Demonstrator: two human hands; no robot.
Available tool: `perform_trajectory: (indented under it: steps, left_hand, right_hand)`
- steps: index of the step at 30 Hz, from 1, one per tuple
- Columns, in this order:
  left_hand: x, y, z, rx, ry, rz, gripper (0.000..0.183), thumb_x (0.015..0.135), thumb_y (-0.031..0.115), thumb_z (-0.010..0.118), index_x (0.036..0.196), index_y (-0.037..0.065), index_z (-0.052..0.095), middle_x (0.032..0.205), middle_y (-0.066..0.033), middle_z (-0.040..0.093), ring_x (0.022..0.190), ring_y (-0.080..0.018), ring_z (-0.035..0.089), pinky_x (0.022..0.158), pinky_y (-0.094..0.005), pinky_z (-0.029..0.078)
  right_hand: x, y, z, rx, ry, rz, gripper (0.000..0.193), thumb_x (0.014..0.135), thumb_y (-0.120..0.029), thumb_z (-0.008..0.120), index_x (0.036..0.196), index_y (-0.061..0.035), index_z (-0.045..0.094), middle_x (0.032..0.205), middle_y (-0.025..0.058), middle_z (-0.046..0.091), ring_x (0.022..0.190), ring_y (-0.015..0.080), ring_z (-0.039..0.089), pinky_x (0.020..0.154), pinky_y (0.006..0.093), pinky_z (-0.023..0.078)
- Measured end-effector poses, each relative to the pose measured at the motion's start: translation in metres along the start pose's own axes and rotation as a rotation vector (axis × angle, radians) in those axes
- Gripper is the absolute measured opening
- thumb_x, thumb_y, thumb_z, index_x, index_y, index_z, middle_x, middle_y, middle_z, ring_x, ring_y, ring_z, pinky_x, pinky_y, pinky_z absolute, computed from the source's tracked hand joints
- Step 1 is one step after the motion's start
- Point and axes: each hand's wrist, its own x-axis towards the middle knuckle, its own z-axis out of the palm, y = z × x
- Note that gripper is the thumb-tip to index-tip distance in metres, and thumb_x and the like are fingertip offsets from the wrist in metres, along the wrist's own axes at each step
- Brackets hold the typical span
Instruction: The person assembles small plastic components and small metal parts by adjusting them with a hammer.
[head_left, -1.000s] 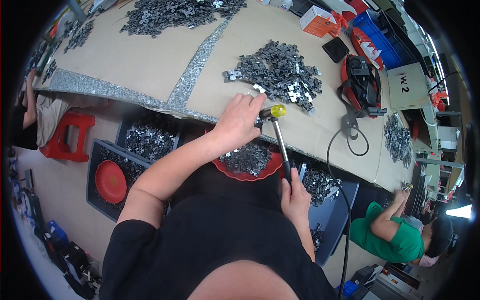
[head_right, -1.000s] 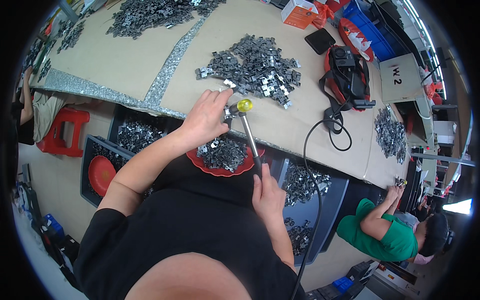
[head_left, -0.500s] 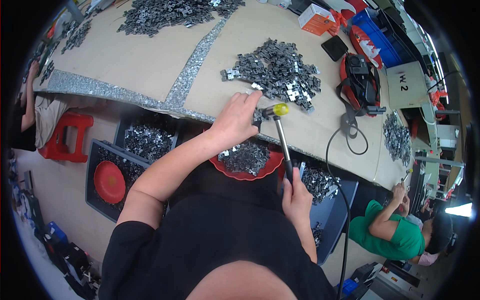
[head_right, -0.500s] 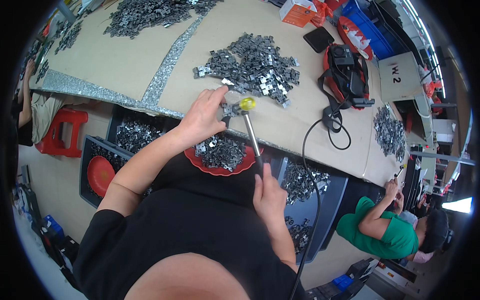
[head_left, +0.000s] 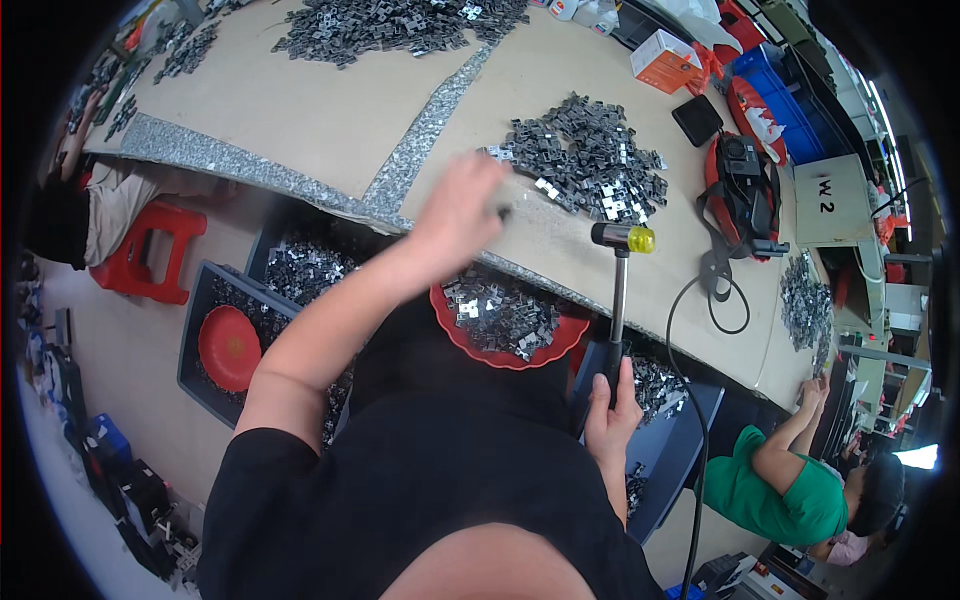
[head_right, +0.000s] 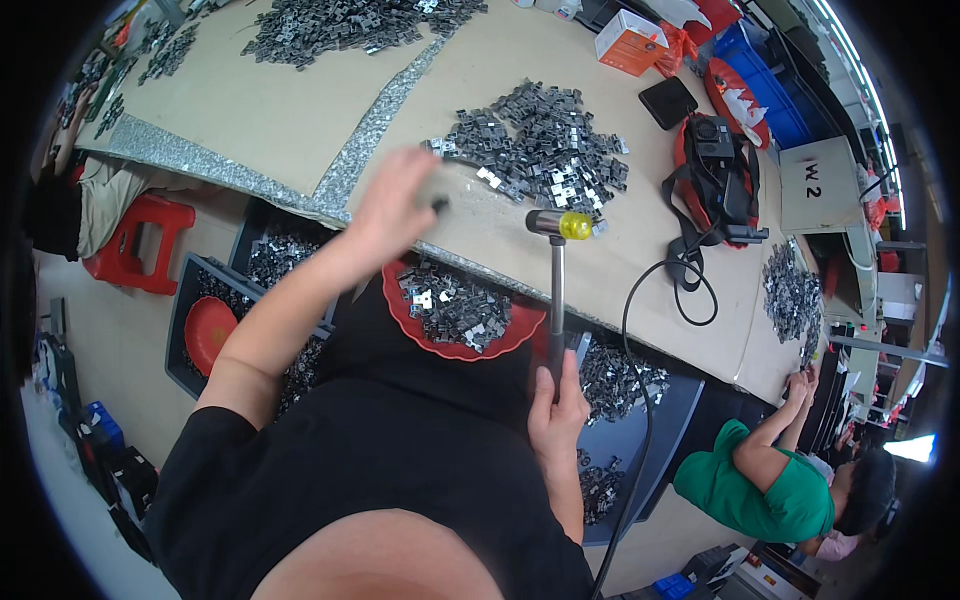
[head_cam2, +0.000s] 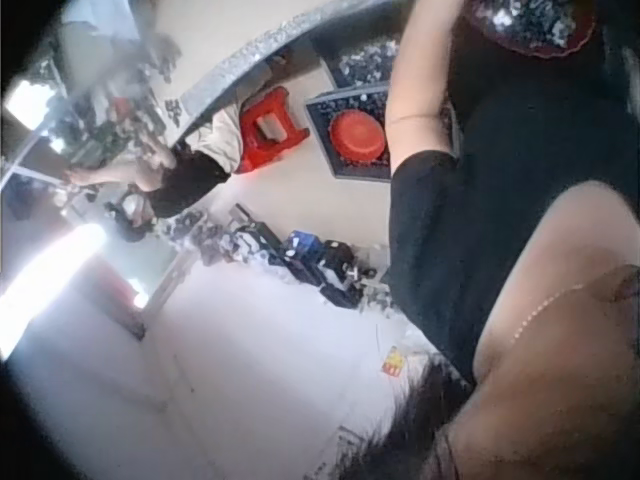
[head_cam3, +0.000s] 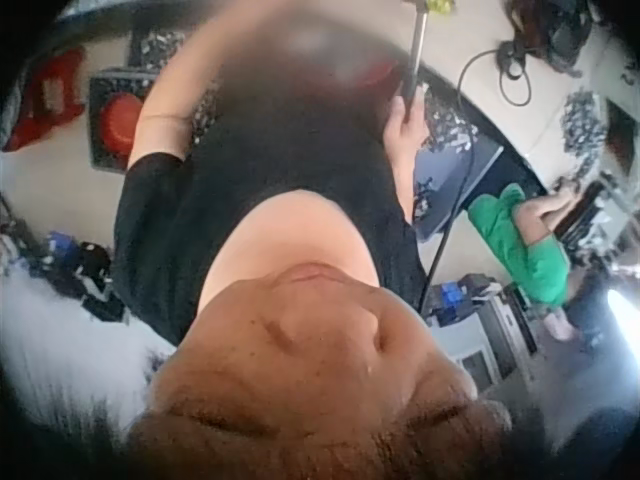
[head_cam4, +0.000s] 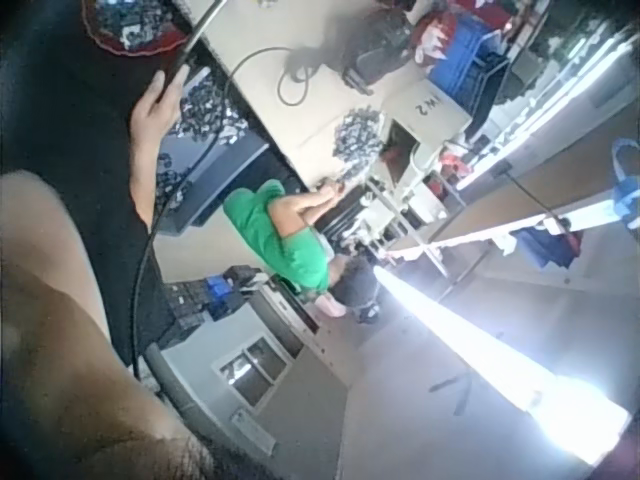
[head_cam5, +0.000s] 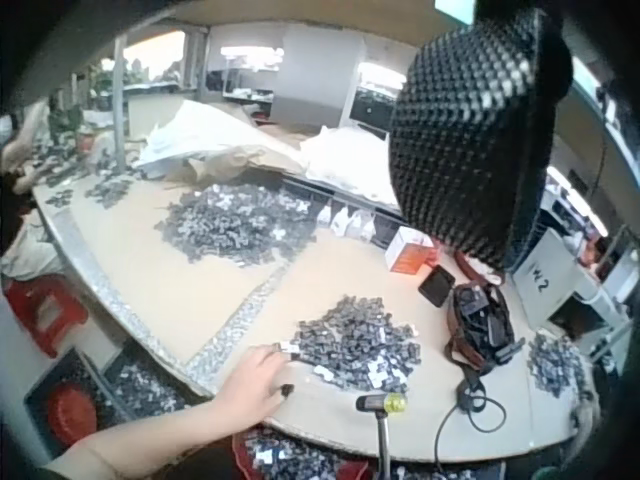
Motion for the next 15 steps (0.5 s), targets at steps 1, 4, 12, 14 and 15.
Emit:
perform_trajectory:
  steps: [1, 4, 12, 14, 15]
  left_hand:
    - [0.011, -0.018, 0.000, 0.127, 0.011, -0.047, 0.049, 0.062, 0.003, 0.064, 0.109, 0.000, 0.049, 0.105, -0.0164, 0.049, 0.102, -0.0334, 0.044, 0.089, -0.0379, 0.038]
    - [0.033, -0.036, 0.000, 0.098, -0.038, -0.102, 0.044, 0.063, 0.003, 0.063, 0.105, 0.000, 0.052, 0.104, -0.0159, 0.050, 0.103, -0.0325, 0.044, 0.088, -0.0368, 0.038]
    - [0.029, -0.023, -0.018, 0.155, -0.385, -0.040, 0.031, 0.067, 0.001, 0.055, 0.098, 0.003, 0.059, 0.095, -0.0112, 0.052, 0.100, -0.0284, 0.047, 0.086, -0.0358, 0.039]
    - [0.017, -0.020, -0.024, 0.077, -0.467, -0.012, 0.031, 0.067, -0.001, 0.053, 0.098, 0.003, 0.058, 0.097, -0.0104, 0.053, 0.100, -0.0275, 0.048, 0.086, -0.0349, 0.040]
    - [0.011, -0.018, -0.026, 0.098, -0.457, 0.108, 0.031, 0.067, -0.003, 0.051, 0.097, 0.003, 0.058, 0.100, -0.0100, 0.053, 0.100, -0.0273, 0.048, 0.086, -0.0340, 0.040]
  right_hand:
    - [0.000, -0.001, 0.002, 0.002, -0.001, -0.005, 0.035, 0.085, -0.007, 0.053, 0.116, 0.0088, 0.046, 0.084, 0.0198, 0.062, 0.067, 0.0232, 0.063, 0.060, 0.0282, 0.047]
    - [0.002, -0.005, 0.005, 0.058, -0.047, 0.039, 0.035, 0.085, -0.008, 0.054, 0.115, 0.0082, 0.047, 0.083, 0.0203, 0.062, 0.065, 0.0220, 0.062, 0.058, 0.0276, 0.047]
    - [-0.003, 0.005, 0.007, 0.034, -0.052, -0.012, 0.035, 0.085, -0.009, 0.054, 0.115, 0.0080, 0.047, 0.086, 0.0206, 0.062, 0.064, 0.0222, 0.063, 0.058, 0.0275, 0.047]
    - [-0.003, 0.006, 0.005, 0.044, -0.061, 0.017, 0.035, 0.085, -0.009, 0.054, 0.115, 0.0079, 0.047, 0.086, 0.0208, 0.062, 0.066, 0.0231, 0.063, 0.059, 0.0277, 0.048]
    - [-0.004, 0.005, 0.004, 0.054, -0.072, 0.043, 0.035, 0.085, -0.009, 0.055, 0.115, 0.0077, 0.047, 0.087, 0.0210, 0.062, 0.067, 0.0240, 0.064, 0.059, 0.0280, 0.048]
